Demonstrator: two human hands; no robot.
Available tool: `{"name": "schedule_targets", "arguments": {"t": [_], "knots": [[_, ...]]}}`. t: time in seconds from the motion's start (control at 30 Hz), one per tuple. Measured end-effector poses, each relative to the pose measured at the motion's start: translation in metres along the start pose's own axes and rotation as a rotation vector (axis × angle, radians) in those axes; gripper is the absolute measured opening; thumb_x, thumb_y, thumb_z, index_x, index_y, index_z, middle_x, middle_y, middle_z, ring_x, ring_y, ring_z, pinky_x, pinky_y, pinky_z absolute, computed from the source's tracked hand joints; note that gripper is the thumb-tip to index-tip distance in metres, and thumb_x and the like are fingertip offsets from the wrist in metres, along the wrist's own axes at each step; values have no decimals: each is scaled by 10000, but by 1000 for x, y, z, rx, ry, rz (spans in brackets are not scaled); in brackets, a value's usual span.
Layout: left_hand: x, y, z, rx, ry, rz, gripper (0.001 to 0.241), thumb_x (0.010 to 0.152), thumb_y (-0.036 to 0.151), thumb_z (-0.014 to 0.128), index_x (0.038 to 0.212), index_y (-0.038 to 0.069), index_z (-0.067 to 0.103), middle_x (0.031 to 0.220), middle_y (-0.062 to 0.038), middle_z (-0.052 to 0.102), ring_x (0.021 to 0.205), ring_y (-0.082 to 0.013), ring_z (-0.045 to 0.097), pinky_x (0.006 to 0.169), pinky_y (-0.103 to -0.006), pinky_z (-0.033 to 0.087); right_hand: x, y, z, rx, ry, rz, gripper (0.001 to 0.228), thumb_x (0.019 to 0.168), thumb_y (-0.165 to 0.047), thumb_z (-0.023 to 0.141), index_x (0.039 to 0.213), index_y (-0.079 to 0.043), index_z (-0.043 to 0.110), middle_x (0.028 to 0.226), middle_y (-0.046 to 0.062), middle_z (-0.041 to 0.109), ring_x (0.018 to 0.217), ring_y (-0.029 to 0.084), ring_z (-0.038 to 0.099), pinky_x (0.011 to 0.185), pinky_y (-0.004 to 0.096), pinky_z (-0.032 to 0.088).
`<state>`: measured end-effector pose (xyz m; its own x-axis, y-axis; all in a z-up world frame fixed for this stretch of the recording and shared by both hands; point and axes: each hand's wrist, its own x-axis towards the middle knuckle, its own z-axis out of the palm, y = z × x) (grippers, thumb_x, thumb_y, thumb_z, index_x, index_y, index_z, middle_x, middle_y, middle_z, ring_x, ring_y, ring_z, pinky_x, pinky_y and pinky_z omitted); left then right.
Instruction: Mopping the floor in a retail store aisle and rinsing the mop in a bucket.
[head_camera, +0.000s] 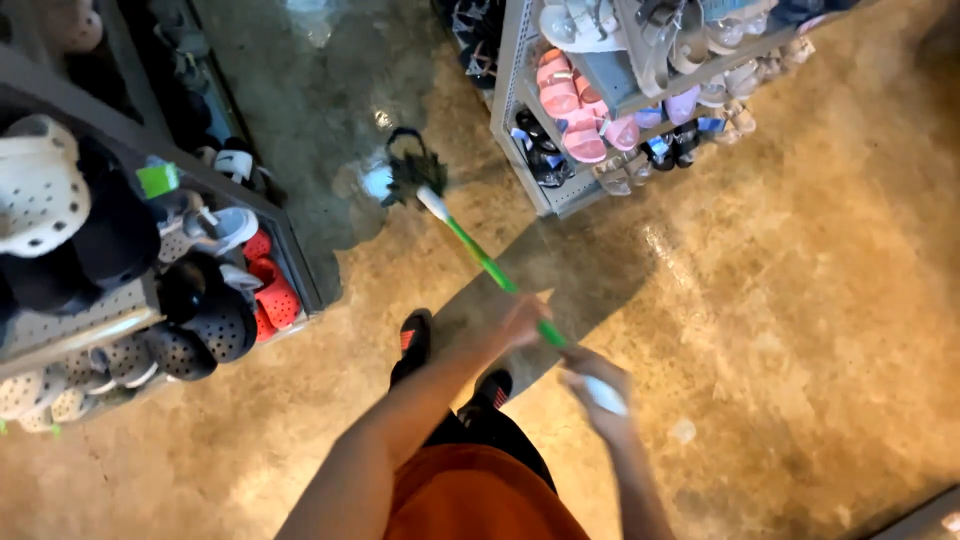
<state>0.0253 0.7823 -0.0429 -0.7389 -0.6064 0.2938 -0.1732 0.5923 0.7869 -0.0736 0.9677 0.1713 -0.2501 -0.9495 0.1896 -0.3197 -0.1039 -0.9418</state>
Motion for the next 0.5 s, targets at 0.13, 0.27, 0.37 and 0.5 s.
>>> {"name": "schedule_targets", "arguments": {"t": [0.13, 0.27, 0.37, 0.5], "knots": [[23, 155, -22, 290, -540, -93, 71, 751, 191, 682, 791, 179, 739, 803, -120, 718, 813, -364, 703, 701, -528, 551, -66, -20, -76, 17, 70, 213, 254, 926, -199, 668, 1027, 26, 731, 1125, 177, 770, 1038, 278, 738, 934, 375, 564], [8, 165, -13, 323, -527, -175, 125, 806, 159, 613, 805, 188, 735, 814, -116, 724, 806, -373, 707, 660, -572, 534, -89, 15, -77, 198, 64, 44, 201, 982, -203, 716, 970, -4, 697, 1170, 231, 749, 1057, 323, 731, 987, 410, 585], [-15, 79, -24, 312, -337, -174, 109, 794, 184, 641, 855, 171, 731, 879, -121, 719, 834, -365, 700, 662, -541, 537, -37, 5, -25, -5, -18, 136, 297, 901, -250, 748, 1085, -21, 704, 1169, 176, 758, 1041, 293, 739, 919, 393, 578], [-20, -20, -100, 326, 55, -172, 213, 770, 236, 697, 956, 135, 723, 1008, -131, 709, 890, -348, 685, 666, -480, 541, 50, 44, 86, -12, -62, 168, 451, 883, -294, 766, 1278, -84, 707, 1081, 126, 751, 993, 245, 707, 891, 355, 559]]}}
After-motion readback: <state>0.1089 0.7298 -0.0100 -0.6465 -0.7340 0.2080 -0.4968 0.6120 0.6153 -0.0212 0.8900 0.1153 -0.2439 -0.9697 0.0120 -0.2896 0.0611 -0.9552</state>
